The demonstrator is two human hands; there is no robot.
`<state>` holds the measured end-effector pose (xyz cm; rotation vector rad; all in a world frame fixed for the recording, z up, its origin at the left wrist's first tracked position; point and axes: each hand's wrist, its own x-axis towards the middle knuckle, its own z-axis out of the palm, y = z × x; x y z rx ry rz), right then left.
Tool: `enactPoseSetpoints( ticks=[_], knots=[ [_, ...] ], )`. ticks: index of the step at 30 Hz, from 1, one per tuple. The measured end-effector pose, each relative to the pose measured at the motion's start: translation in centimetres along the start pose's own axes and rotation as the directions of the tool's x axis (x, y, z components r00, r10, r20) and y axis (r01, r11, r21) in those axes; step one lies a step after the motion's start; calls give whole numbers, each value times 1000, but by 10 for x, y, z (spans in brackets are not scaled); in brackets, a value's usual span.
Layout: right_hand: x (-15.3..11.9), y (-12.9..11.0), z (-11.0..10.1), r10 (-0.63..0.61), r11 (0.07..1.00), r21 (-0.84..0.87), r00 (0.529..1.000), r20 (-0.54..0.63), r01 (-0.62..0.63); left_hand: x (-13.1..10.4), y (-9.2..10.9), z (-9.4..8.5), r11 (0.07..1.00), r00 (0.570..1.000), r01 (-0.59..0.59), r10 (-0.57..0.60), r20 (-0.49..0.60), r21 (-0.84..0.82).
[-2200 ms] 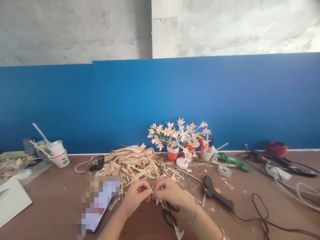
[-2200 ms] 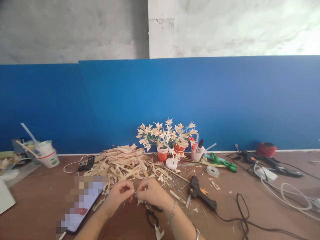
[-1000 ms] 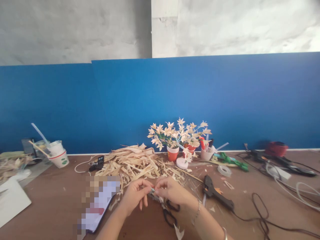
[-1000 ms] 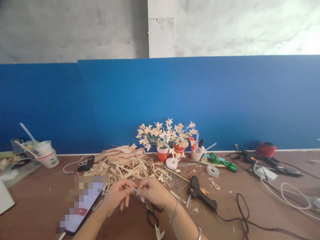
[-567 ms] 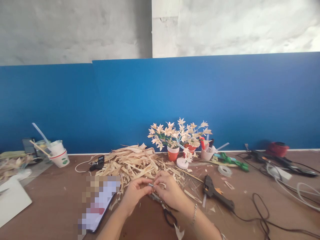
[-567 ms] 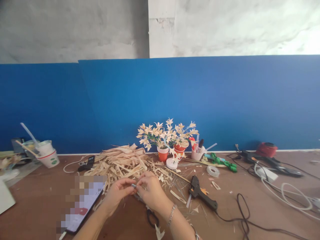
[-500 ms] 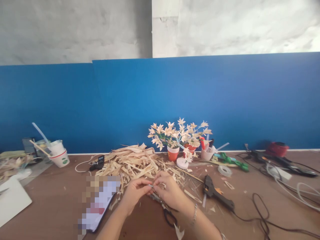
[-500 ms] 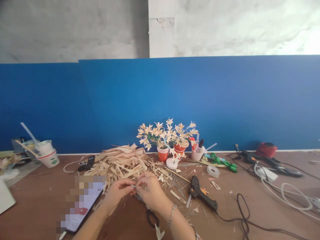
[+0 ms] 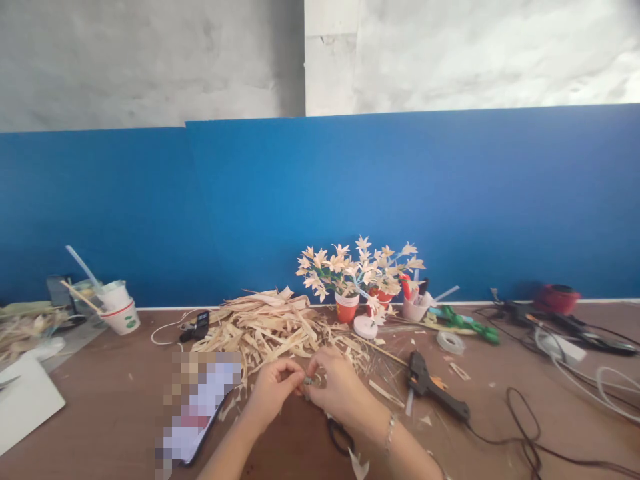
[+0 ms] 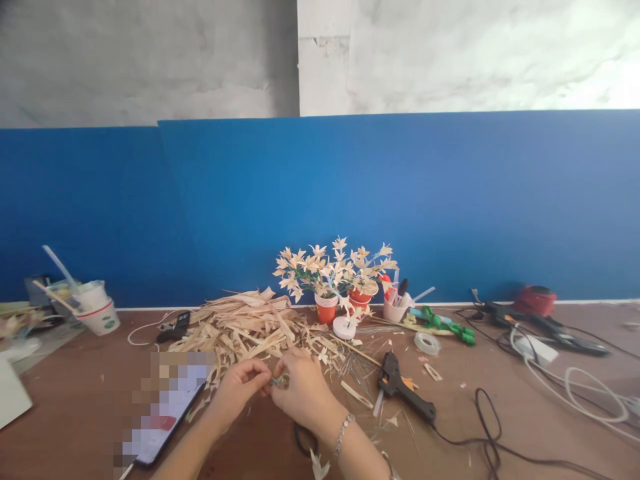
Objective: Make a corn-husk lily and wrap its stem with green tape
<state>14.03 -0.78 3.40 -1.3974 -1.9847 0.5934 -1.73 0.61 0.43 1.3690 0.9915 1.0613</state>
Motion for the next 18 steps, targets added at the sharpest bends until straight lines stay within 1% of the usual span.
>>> enactPoseSetpoints(
  ticks=[2, 5, 7, 10, 14, 15, 16, 18],
  knots=[
    [0, -1, 2, -27, 998, -65, 999, -35, 25, 1, -2, -1, 1000, 1000, 12, -12, -9, 6],
    [0, 0, 2, -85, 995, -59, 996, -32, 83, 2, -5, -2, 998, 998, 64, -64, -6, -2],
    [0, 2, 1, -104, 995, -3, 995, -4, 104, 2, -6, -4, 996, 996, 88, -88, 5, -17],
    [1, 4, 0, -105, 990, 98, 993, 61, 99, 1, -6, -6, 994, 995, 100, -99, 35, -42],
    [2, 9, -1, -136, 969, 225, 983, 124, 105, -1, -4, -8, 996, 994, 77, -74, 80, -37],
    [2, 10, -2, -124, 961, 266, 979, 161, 78, -1, -4, -8, 997, 994, 64, -61, 95, -34],
    [2, 12, -4, -96, 951, 309, 972, 216, 25, -2, -3, -8, 998, 993, 52, -48, 111, -31],
    [2, 14, -6, -17, 916, 381, 937, 348, -125, -3, -3, -7, 999, 990, 32, -28, 136, -29]
  ],
)
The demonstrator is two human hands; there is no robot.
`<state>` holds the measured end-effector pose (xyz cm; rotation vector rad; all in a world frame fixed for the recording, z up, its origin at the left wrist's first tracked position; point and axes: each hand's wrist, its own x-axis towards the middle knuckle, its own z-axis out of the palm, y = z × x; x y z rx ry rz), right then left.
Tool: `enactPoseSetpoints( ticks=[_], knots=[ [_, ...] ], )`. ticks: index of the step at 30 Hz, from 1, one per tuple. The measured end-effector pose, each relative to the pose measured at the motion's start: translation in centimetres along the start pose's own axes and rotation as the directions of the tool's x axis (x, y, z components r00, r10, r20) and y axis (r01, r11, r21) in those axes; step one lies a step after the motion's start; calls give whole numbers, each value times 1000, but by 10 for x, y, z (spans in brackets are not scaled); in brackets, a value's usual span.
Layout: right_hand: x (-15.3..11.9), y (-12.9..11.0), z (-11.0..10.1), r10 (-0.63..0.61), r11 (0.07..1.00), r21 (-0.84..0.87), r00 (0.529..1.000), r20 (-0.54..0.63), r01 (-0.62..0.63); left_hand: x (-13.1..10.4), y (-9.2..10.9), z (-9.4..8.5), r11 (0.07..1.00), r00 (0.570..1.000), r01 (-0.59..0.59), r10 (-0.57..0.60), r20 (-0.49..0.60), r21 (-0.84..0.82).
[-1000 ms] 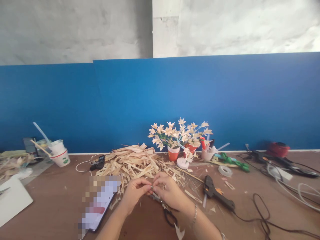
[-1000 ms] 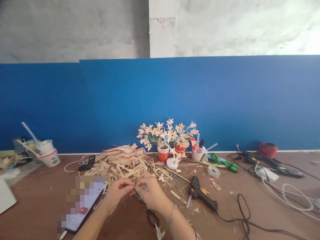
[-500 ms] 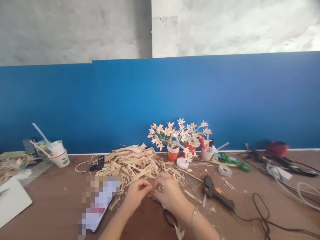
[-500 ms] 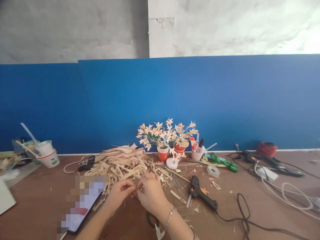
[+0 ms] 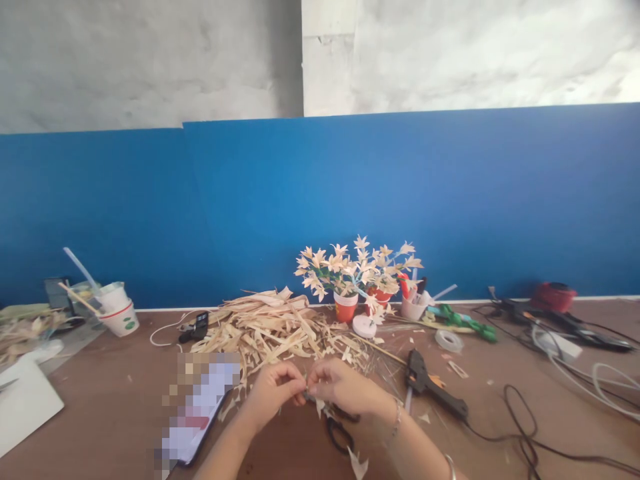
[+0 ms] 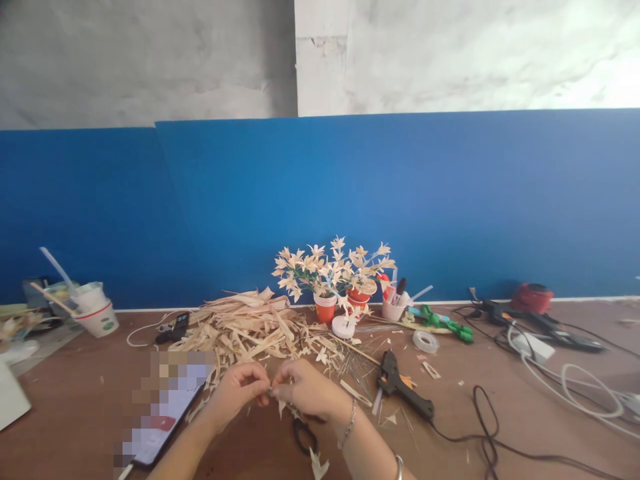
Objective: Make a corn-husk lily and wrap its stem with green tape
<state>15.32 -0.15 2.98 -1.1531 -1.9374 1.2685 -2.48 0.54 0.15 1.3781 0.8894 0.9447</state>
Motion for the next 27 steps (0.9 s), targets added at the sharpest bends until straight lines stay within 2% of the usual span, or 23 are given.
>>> enactPoseSetpoints(
  ticks=[2, 4, 7, 9, 12, 15, 18, 23, 25, 27],
  knots=[
    [-1, -1, -1, 97, 993, 60, 994, 46, -99, 0, -1, 1, 1000, 1000, -10, 10, 1, 9],
    [-2, -3, 0, 106, 994, 9, 994, -16, -106, 1, -3, 2, 1000, 1000, -9, 10, -21, 23],
    [-1, -5, 5, 12, 985, -163, 977, -211, -48, 3, -5, 1, 999, 999, 3, -2, -47, 34],
    [0, -5, 8, -62, 974, -226, 961, -270, 0, 3, -4, 1, 999, 999, 12, -10, -48, 37],
    [2, -2, 9, -128, 974, -212, 965, -229, 79, 0, 3, 0, 999, 999, 22, -21, -26, 42],
    [1, -3, 5, -136, 979, -178, 974, -182, 103, -2, 11, 0, 997, 998, 63, -63, 3, 44],
    [0, -7, 1, -143, 979, -167, 980, -137, 120, -3, 14, 0, 995, 996, 91, -91, -13, 36],
    [-1, -8, -2, -54, 994, -98, 997, -57, 48, -2, 14, 0, 995, 996, 90, -89, -26, 41],
    [-1, -8, -1, -57, 990, -130, 996, -71, 47, -2, 13, 0, 993, 994, 103, -102, -28, 54],
    [-2, -10, 3, -103, 969, -237, 984, -143, 67, -2, 13, -1, 991, 993, 116, -114, -34, 64]
  ],
)
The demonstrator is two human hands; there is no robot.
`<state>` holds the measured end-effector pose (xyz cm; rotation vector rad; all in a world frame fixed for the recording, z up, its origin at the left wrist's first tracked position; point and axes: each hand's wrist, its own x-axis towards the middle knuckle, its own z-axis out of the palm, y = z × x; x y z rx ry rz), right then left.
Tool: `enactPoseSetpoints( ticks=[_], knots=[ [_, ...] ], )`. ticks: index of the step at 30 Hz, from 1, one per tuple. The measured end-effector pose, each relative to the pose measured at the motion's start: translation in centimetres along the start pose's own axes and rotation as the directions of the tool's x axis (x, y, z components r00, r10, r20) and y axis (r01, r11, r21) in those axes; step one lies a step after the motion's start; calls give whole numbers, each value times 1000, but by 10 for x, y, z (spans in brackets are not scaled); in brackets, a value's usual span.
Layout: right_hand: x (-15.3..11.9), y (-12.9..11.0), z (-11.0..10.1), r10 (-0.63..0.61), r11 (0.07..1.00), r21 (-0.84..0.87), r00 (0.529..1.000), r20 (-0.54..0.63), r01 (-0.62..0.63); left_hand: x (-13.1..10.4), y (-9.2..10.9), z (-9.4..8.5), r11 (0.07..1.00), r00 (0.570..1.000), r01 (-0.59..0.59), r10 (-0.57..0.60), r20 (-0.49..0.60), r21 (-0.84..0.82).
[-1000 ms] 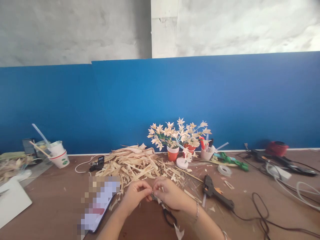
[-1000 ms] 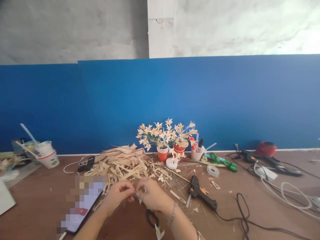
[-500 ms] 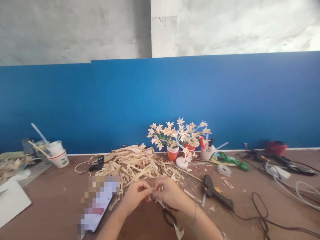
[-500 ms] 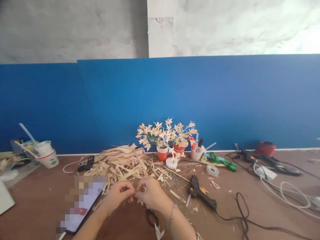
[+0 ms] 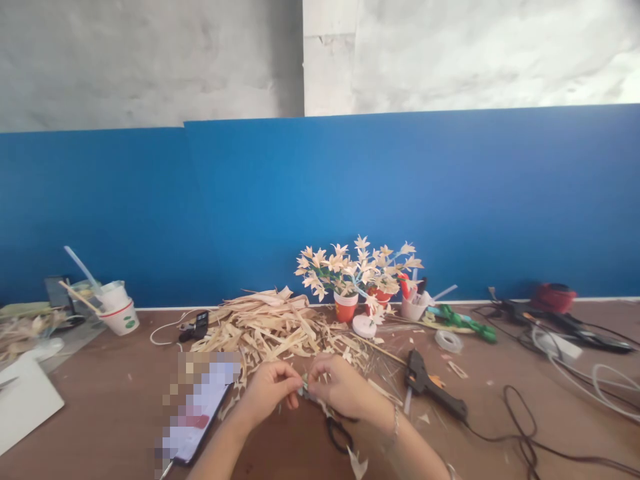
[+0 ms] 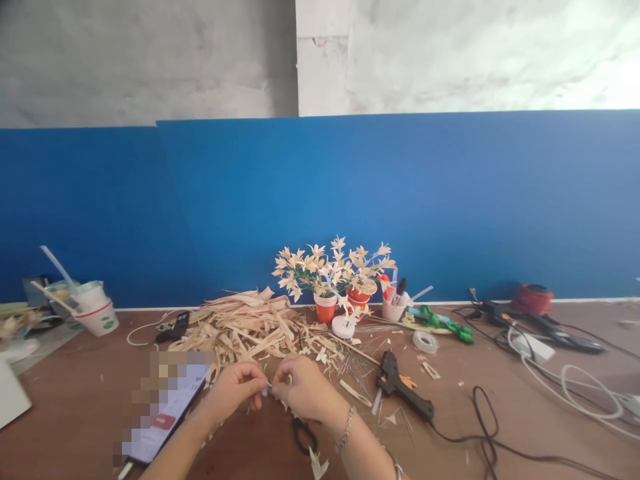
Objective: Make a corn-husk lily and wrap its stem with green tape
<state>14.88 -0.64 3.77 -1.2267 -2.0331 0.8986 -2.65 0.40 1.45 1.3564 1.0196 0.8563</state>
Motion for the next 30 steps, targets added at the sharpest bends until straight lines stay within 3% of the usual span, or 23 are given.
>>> enactPoseSetpoints(
  ticks=[5, 8, 13, 17, 20, 24, 26, 30],
  knots=[
    [-4, -15, 4, -107, 938, -343, 982, -153, 48, 2, -1, -1, 1000, 999, -1, 1, -37, 2],
    [-4, -18, 4, -127, 931, -361, 978, -166, 60, 2, -1, -2, 1000, 998, -20, 21, -67, 7],
    [0, -3, 0, 21, 1000, 19, 999, -24, -21, 1, -1, -1, 998, 996, -60, 62, -69, 31],
    [3, 11, -4, 148, 924, 320, 968, 203, -208, -1, -2, 2, 993, 993, -117, 118, -10, 30],
    [4, 14, -5, 144, 891, 381, 949, 282, -249, -2, 0, 3, 987, 988, -155, 153, 30, 44],
    [3, 11, -2, 172, 938, 258, 958, 232, -230, -3, 2, 3, 984, 986, -165, 163, 33, 70],
    [2, 8, 1, 180, 967, 156, 976, 126, -199, -3, 2, 3, 987, 990, -141, 140, 19, 79],
    [1, 4, 7, 79, 997, -2, 994, -80, -79, -2, -1, 2, 997, 998, -67, 67, 1, 48]
  ],
)
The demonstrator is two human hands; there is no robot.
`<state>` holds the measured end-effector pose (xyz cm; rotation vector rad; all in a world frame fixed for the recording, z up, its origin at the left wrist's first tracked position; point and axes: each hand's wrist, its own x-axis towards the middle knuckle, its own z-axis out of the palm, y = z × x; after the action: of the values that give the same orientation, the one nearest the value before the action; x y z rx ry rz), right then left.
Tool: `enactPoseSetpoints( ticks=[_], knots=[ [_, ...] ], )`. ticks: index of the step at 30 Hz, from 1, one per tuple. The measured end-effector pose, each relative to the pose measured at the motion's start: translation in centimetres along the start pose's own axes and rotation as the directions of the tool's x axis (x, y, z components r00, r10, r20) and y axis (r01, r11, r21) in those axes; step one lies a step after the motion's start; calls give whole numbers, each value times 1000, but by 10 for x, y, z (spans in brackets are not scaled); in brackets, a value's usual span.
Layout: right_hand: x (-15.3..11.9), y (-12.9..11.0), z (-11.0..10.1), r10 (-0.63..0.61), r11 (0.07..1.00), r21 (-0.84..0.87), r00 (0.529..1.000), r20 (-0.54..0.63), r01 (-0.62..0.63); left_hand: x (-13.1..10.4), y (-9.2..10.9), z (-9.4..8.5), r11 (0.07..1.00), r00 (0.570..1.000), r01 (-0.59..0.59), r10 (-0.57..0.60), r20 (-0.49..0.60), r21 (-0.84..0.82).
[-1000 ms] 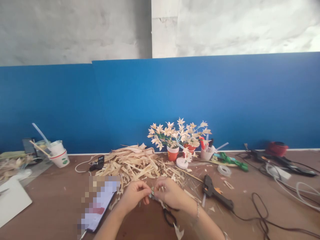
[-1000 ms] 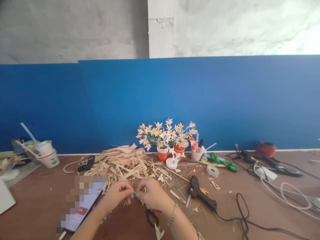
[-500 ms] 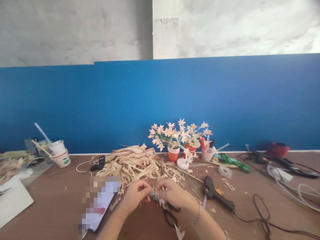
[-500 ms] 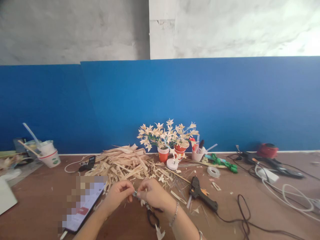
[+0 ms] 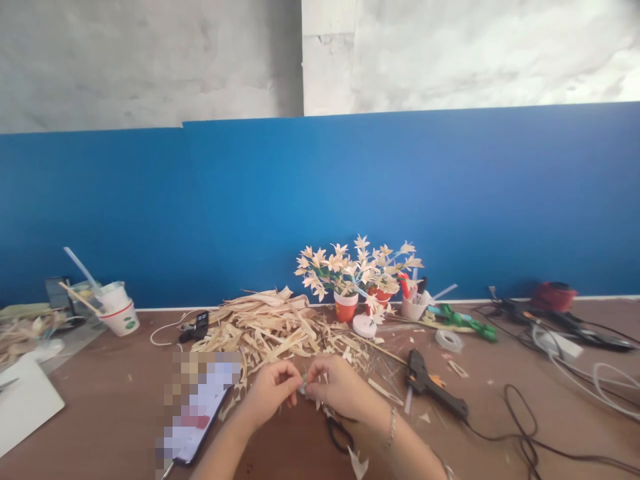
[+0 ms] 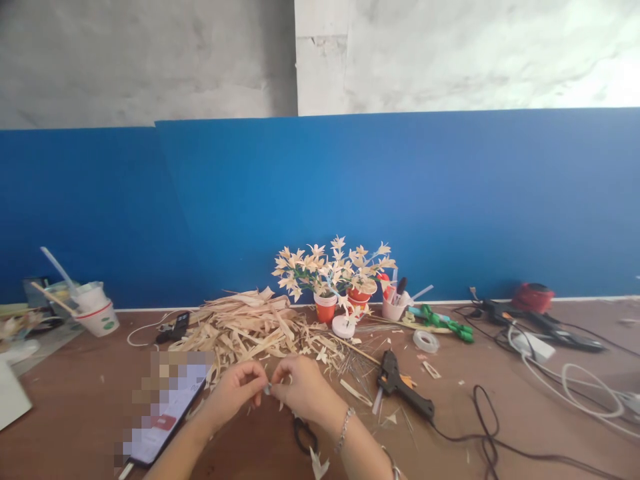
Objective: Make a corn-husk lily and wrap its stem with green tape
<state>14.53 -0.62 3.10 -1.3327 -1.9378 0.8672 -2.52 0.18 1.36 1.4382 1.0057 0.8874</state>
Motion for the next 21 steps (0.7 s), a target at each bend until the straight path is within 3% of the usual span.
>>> enactPoseSetpoints(
  ticks=[4, 11, 15, 21],
  knots=[
    [0, -4, 0, 10, 1000, 0, 1000, -24, -10, 1, -1, -1, 999, 999, 34, -34, -15, -37],
    [3, -6, 3, 41, 990, 133, 999, -25, -37, 2, 1, -2, 998, 996, -55, 53, -67, -29],
    [3, -3, 10, -4, 1000, 30, 992, -124, 7, 5, -6, 2, 998, 989, -35, 29, -145, -44],
    [1, -4, 17, -117, 986, -142, 959, -260, 82, 11, -19, 11, 980, 973, -14, -32, -230, -197]
  ],
)
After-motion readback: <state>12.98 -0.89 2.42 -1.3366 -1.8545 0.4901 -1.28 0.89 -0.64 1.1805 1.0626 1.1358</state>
